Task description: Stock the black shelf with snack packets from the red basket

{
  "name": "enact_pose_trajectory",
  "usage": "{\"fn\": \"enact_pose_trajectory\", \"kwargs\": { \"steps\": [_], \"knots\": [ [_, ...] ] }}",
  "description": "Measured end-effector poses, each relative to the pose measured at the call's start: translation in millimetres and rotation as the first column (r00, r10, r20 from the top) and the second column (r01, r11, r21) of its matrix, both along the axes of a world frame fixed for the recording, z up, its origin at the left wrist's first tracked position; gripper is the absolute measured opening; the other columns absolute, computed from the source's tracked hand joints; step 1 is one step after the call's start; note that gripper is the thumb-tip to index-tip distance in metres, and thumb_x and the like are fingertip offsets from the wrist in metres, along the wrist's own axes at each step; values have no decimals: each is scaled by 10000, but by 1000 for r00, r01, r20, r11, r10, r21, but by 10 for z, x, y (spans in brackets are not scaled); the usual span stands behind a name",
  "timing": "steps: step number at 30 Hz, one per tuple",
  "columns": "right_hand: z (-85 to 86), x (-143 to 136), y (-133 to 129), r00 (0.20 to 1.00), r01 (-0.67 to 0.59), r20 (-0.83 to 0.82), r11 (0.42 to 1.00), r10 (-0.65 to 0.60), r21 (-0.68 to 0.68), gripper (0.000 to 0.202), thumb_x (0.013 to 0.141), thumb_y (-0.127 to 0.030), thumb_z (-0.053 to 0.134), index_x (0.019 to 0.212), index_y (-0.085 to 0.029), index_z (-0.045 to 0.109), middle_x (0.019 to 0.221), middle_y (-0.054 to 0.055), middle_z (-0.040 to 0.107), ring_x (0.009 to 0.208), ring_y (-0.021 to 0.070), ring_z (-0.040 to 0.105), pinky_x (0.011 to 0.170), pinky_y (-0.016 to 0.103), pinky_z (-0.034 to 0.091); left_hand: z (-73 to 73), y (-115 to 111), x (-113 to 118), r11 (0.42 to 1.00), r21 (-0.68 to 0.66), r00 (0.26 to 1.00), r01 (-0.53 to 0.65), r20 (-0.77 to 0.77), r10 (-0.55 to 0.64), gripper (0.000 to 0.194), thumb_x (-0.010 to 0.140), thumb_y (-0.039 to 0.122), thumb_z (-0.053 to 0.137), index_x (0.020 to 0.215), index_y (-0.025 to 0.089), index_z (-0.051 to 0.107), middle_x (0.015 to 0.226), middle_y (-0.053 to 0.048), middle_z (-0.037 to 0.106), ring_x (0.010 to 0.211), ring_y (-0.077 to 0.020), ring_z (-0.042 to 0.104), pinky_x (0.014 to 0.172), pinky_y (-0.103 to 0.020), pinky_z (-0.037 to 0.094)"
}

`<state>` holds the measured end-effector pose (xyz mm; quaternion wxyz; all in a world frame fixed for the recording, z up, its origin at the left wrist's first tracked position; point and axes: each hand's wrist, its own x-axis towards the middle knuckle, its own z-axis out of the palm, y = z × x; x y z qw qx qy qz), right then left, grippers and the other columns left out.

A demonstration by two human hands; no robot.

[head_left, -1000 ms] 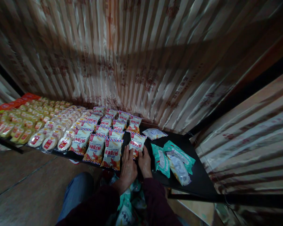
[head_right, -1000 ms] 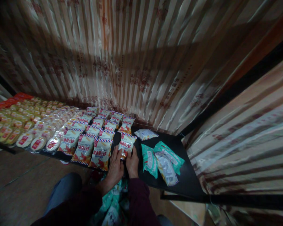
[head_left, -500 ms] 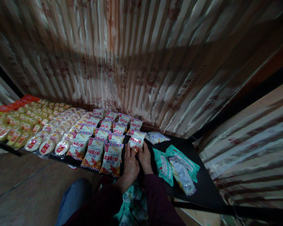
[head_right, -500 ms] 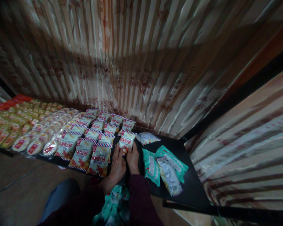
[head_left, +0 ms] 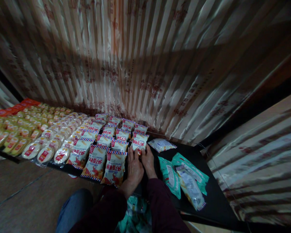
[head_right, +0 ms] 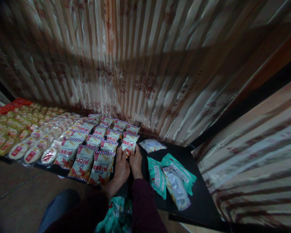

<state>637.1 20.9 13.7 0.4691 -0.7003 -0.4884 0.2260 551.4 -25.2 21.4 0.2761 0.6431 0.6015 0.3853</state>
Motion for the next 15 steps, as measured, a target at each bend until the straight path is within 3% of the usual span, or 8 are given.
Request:
{"fn": "enact_pose_trajectory", "kwargs": {
  "steps": [6, 12, 15],
  "knots": [
    [-84, 28, 74, 996, -78, 33, 997, 78, 9, 544, 823, -364, 391, 1293, -122, 517, 1229, 150, 618, 1036, 248, 612, 917, 395, 465, 14, 42, -1, 1000, 9, 999, -18, -26, 18, 591, 783, 55, 408, 1371, 110, 402, 1536, -133, 241, 1437, -271, 141, 1178, -449, 196],
    [-122, 64, 118, 974, -18, 225, 1000, 12, 24, 540, 799, -368, 413, 1232, -89, 572, 1219, 186, 606, 1128, 289, 541, 992, 451, 393, -37, 71, 4, 1000, 3, 999, -31, -36, 31, 628, 754, 15, 402, 1375, 110, 394, 1542, -139, 223, 1437, -274, 137, 1171, -468, 208],
    [-102, 63, 137, 969, -6, 247, 999, -6, 49, 572, 810, -413, 403, 1223, -55, 571, 1243, 205, 583, 1181, 299, 501, 1031, 457, 351, -47, 78, 4, 1000, 0, 999, -24, -34, 24, 634, 755, 18, 410, 1383, 105, 382, 1547, -148, 202, 1438, -282, 121, 1168, -474, 213]
  ]
}}
